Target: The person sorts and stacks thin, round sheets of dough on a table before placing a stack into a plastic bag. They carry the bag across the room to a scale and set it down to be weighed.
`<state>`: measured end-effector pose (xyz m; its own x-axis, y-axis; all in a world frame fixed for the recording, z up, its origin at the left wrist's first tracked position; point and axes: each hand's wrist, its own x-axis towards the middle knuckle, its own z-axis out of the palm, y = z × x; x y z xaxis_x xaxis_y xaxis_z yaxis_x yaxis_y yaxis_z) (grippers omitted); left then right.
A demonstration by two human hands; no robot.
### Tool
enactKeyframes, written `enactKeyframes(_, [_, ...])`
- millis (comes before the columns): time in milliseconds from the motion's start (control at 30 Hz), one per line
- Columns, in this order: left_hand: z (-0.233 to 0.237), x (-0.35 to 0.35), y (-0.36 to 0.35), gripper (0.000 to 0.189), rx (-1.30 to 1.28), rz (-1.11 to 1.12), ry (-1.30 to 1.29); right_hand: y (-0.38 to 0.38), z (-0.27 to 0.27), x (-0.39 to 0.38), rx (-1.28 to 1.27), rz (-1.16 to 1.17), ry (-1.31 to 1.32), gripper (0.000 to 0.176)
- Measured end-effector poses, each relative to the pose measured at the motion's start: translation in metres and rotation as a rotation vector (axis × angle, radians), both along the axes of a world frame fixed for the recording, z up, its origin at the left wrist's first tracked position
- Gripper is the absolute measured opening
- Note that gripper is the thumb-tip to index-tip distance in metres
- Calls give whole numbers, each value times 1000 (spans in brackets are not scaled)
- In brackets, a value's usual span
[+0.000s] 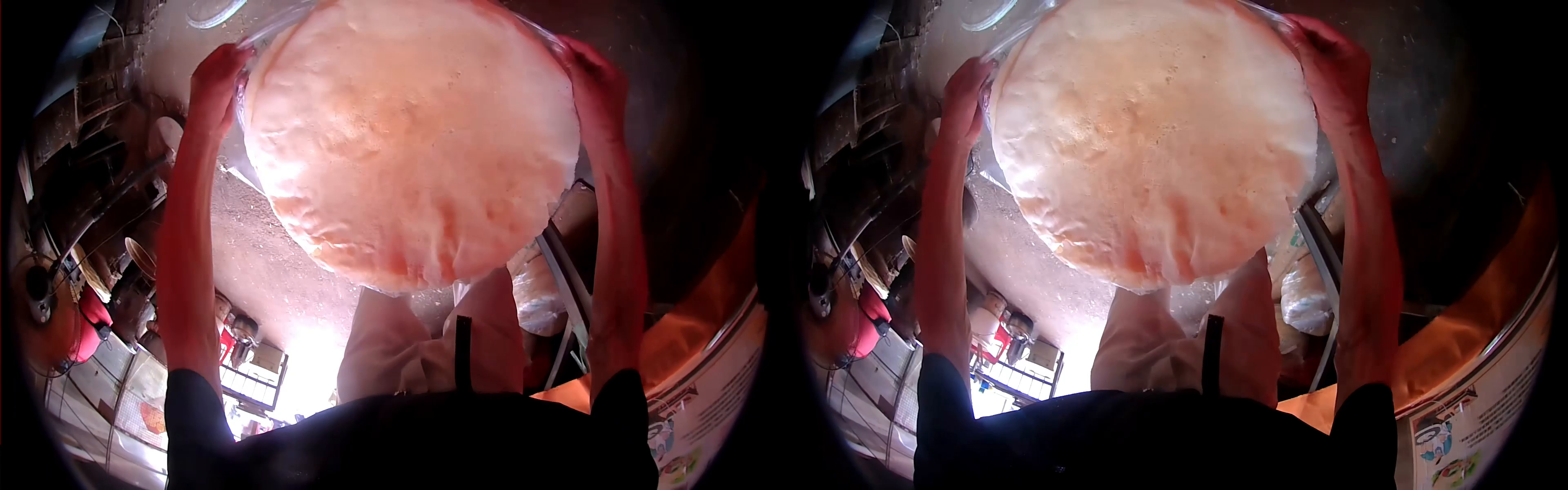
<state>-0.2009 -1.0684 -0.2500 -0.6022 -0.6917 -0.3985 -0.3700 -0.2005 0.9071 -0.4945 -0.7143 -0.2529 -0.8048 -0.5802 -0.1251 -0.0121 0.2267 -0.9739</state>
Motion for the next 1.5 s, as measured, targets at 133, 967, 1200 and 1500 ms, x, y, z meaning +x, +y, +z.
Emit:
enactKeyframes(133, [-6,49,13,39,-38,2,-30,36,-3,-3,162,-124,-136,33])
enactKeyframes(967, [25,73,61,10,-299,183,88,76,32,53,34,-195,-262,27])
enactKeyframes(1200, [0,14,9,17,-480,-171,-189,16,10,19,80,135,-67,22])
enactKeyframes(1500, [52,26,39,19,-539,155,-4,13,77,49,-19,-33,347,21])
